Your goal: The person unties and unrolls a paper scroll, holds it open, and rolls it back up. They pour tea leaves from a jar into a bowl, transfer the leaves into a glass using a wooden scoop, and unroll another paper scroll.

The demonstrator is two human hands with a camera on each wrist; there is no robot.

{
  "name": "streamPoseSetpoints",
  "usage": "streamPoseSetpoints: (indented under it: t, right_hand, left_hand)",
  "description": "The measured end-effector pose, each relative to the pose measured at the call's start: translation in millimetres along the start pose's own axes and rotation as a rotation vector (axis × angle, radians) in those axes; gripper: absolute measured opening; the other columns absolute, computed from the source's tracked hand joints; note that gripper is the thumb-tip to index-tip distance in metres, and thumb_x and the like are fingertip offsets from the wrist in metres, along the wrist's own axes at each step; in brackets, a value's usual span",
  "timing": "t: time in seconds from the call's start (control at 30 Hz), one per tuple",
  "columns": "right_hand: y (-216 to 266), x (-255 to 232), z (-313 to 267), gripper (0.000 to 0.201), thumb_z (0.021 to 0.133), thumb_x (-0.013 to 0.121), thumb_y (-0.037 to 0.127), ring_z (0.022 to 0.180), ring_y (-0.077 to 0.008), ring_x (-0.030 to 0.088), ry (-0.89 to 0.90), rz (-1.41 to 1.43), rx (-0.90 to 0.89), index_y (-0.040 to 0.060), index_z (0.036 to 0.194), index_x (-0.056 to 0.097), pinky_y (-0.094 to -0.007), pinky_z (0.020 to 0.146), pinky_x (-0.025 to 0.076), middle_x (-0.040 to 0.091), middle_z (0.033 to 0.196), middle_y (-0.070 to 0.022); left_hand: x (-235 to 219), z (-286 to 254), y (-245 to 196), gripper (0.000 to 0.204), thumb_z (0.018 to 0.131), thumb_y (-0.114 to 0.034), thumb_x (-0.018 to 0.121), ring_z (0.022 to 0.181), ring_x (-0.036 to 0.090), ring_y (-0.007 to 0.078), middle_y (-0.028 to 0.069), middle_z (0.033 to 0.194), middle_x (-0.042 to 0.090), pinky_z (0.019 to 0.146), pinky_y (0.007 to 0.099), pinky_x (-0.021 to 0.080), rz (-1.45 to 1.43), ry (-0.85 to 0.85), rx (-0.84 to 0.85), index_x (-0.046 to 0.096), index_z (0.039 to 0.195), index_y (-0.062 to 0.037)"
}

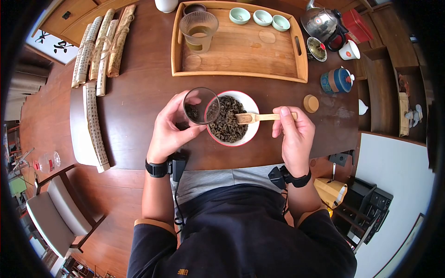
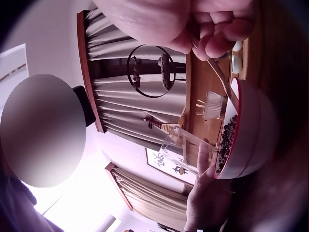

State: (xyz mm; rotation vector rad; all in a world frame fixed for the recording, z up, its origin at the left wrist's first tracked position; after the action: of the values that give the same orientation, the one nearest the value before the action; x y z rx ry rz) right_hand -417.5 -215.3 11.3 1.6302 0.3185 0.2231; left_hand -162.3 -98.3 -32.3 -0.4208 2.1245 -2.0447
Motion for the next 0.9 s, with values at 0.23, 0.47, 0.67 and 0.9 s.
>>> streamPoseSetpoints:
  t: [0.23,0.47,0.67,0.9]
  right_hand:
    - [-15.6,4.7,3.0,0.021,0.104,0.061,0.016,0.06,-0.0077,0.057,0.018,0.111,0.062,-0.0026,0.1,0.07,-0.0222,0.056,0.046,0.064,0.072,-0.0032]
    - [-24.8,4.4,3.0,0.02,0.104,0.061,0.017,0.062,-0.0078,0.056,0.038,0.17,0.105,-0.0012,0.104,0.069,-0.0224,0.058,0.046,0.065,0.075,-0.0034]
    - [-23.6,4.6,5.0,0.019,0.103,0.062,0.016,0.062,-0.0056,0.051,0.036,0.174,0.108,-0.0004,0.11,0.068,-0.0212,0.056,0.041,0.06,0.075,0.0001]
    - [-9.3,-15.9,4.8,0.028,0.099,0.068,0.014,0.069,-0.0017,0.043,-0.127,0.011,-0.089,0.0021,0.124,0.062,-0.0182,0.061,0.035,0.05,0.08,0.0065]
  left_hand:
    - [-0.4,0.1,1.2,0.071,0.073,0.0,0.084,0.117,0.058,0.0173,0.007,0.122,0.063,0.105,0.0329,0.044,-0.011,0.0,0.001,0.054,0.138,0.0014]
    - [-0.2,0.0,1.7,0.071,0.073,0.0,0.084,0.117,0.058,0.0174,0.007,0.123,0.063,0.104,0.0328,0.044,-0.003,-0.001,0.001,0.054,0.138,0.0009]
    - [-0.6,0.0,2.3,0.071,0.074,0.0,0.084,0.117,0.058,0.0172,0.007,0.123,0.063,0.104,0.0331,0.045,-0.012,0.003,0.016,0.054,0.138,0.0002]
    - [-0.8,-0.9,3.0,0.07,0.074,0.0,0.083,0.116,0.058,0.0176,0.0071,0.122,0.063,0.103,0.0329,0.045,-0.015,-0.002,0.011,0.054,0.138,0.0]
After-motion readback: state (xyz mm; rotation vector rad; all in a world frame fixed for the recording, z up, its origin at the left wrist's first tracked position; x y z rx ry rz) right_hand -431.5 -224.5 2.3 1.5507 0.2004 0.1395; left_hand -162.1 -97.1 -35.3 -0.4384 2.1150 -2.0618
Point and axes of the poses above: each hand's wrist, its own z-axis towards the middle knuckle, its own x-axis out of the palm, y = z × x, the point moved 6 cm from there along z, towards the middle knuckle
